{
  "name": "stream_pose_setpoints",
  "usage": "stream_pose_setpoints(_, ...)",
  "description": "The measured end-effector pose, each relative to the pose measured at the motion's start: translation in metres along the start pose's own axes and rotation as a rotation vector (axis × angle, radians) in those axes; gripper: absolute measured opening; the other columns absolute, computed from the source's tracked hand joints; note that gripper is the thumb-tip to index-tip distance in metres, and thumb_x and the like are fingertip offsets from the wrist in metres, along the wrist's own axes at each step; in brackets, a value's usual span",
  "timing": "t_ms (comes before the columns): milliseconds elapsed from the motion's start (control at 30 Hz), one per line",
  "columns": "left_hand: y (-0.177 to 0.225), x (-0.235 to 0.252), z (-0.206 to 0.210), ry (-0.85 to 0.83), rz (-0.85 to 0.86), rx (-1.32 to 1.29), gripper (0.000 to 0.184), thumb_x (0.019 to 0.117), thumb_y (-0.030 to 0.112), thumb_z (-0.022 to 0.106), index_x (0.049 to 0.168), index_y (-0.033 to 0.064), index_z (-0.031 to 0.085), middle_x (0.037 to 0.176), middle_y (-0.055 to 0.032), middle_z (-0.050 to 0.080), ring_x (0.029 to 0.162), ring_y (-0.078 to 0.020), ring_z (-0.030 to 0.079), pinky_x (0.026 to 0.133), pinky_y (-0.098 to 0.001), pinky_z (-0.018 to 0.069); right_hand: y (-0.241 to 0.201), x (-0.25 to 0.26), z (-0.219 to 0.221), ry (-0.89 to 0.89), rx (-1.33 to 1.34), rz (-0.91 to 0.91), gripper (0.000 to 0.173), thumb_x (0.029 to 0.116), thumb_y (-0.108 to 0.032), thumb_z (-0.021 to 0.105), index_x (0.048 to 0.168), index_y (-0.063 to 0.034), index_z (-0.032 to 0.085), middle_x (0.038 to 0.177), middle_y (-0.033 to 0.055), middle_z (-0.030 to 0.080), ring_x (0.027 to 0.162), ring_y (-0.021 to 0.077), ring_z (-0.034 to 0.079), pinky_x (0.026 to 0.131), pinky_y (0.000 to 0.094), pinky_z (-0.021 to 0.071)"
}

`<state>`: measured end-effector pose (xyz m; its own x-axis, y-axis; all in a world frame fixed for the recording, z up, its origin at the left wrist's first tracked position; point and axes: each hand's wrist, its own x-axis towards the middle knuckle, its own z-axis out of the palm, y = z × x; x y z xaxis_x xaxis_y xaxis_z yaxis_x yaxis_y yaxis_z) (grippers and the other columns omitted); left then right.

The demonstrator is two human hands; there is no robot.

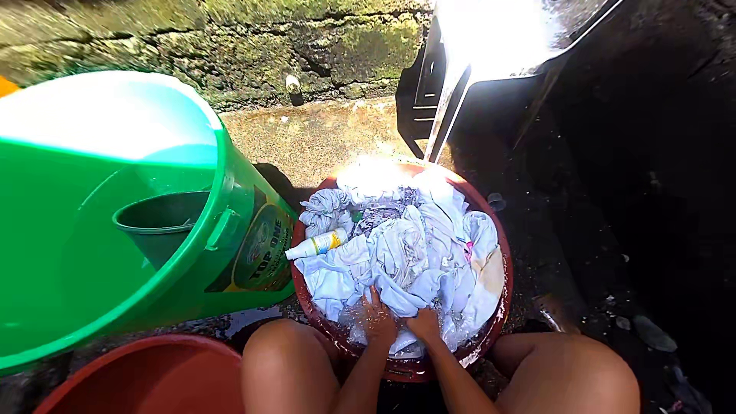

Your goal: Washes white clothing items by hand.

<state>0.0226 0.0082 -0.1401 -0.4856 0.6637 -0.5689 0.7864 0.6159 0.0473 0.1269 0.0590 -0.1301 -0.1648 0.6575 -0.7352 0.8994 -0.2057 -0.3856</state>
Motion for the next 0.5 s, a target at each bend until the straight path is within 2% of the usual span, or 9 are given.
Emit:
stream_pose_setpoints(33, 0.0, 0.001, -0.006, -0.063, 0.013, 0.009, 0.1, 0.0847, 0.04, 0.075, 0.16, -0.0013, 0.025, 0.17, -0.0265, -0.005, 0.155, -0.0519, -0.001, 0.113, -0.0805, 0.0084, -0.005, -0.002, -0.009, -0.054, -0.016, 0.013, 0.065, 0.095, -0.043, 0.069, 0.137, 0.005, 0.058, 0.141, 0.0275, 0.058, 0.137, 0.0409, 0.052, 0.114, 0.0576, 0.0395)
stream_pose_setpoints(67, -0.002, 0.003, -0.015, -0.093, 0.037, 0.015, 0.103, 0.0814, 0.042, 0.078, 0.159, -0.0019, 0.027, 0.17, -0.0267, -0.004, 0.154, -0.0534, -0.001, 0.11, -0.0833, 0.0111, -0.01, -0.005, -0.02, -0.107, -0.033, 0.015, 0.061, 0.1002, -0.043, 0.063, 0.137, 0.0058, 0.058, 0.142, 0.0276, 0.057, 0.137, 0.0407, 0.051, 0.115, 0.0576, 0.0386)
stream_pose_setpoints(100, -0.004, 0.005, -0.027, -0.129, 0.062, 0.011, 0.11, 0.079, 0.045, 0.08, 0.161, -0.0013, 0.023, 0.17, -0.0265, -0.004, 0.154, -0.054, -0.003, 0.108, -0.0848, 0.0142, -0.016, -0.011, -0.032, -0.15, -0.043, -0.007, 0.059, 0.1041, -0.043, 0.057, 0.136, 0.0071, 0.058, 0.142, 0.0285, 0.057, 0.138, 0.041, 0.051, 0.115, 0.0576, 0.0372)
stream_pose_setpoints(167, -0.01, 0.007, -0.056, -0.202, 0.101, -0.056, 0.121, 0.0775, 0.05, 0.083, 0.163, 0.0004, 0.013, 0.17, -0.0253, -0.007, 0.154, -0.0536, -0.006, 0.106, -0.0849, 0.0194, -0.028, -0.025, -0.056, -0.167, -0.037, -0.073, 0.057, 0.1062, -0.042, 0.053, 0.133, 0.0076, 0.06, 0.139, 0.0292, 0.059, 0.135, 0.0419, 0.053, 0.114, 0.0588, 0.0376)
stream_pose_setpoints(200, -0.013, 0.009, -0.071, -0.222, 0.116, -0.124, 0.123, 0.0772, 0.052, 0.085, 0.163, 0.0009, 0.013, 0.17, -0.0253, -0.006, 0.154, -0.0531, -0.004, 0.107, -0.0839, 0.0207, -0.036, -0.036, -0.071, -0.124, -0.011, -0.114, 0.053, 0.1063, -0.039, 0.054, 0.129, 0.0076, 0.063, 0.135, 0.0293, 0.061, 0.132, 0.0419, 0.055, 0.113, 0.0592, 0.0389)
stream_pose_setpoints(300, -0.024, 0.005, -0.12, -0.192, 0.194, -0.406, 0.117, 0.0759, 0.05, 0.088, 0.16, 0.0008, 0.023, 0.164, -0.031, 0.02, 0.149, -0.0536, 0.022, 0.112, -0.0753, 0.027, -0.065, -0.076, -0.111, 0.097, 0.234, -0.245, 0.036, 0.1044, -0.026, 0.059, 0.103, 0.0087, 0.069, 0.111, 0.0271, 0.068, 0.11, 0.0366, 0.063, 0.099, 0.0558, 0.0457)
stream_pose_setpoints(367, -0.026, 0.001, -0.137, -0.142, 0.267, -0.562, 0.107, 0.0796, 0.037, 0.088, 0.158, 0.0019, 0.025, 0.157, -0.0345, 0.033, 0.143, -0.0533, 0.035, 0.114, -0.0675, 0.0318, -0.082, -0.105, -0.127, 0.175, 0.421, -0.368, 0.03, 0.103, -0.019, 0.061, 0.084, 0.004, 0.065, 0.084, 0.017, 0.063, 0.082, 0.0253, 0.06, 0.079, 0.0478, 0.0484)
stream_pose_setpoints(433, -0.025, -0.002, -0.139, 0.02, 0.344, -0.73, 0.087, 0.0833, 0.021, 0.084, 0.154, 0.0029, 0.035, 0.143, -0.0339, 0.049, 0.133, -0.0523, 0.047, 0.109, -0.067, 0.0382, -0.098, -0.141, -0.142, 0.188, 0.591, -0.517, 0.024, 0.1021, -0.014, 0.059, 0.083, 0.0003, 0.064, 0.074, 0.009, 0.059, 0.069, 0.0168, 0.056, 0.067, 0.039, 0.0479)
stream_pose_setpoints(500, -0.023, -0.007, -0.137, 0.171, 0.379, -0.837, 0.073, 0.0867, 0.019, 0.079, 0.15, 0.0058, 0.045, 0.141, -0.0295, 0.053, 0.132, -0.0477, 0.049, 0.11, -0.0652, 0.0379, -0.111, -0.179, -0.157, 0.204, 0.761, -0.684, 0.016, 0.099, -0.012, 0.057, 0.087, -0.0051, 0.064, 0.071, 0.0015, 0.058, 0.062, 0.0082, 0.055, 0.059, 0.0287, 0.0477)
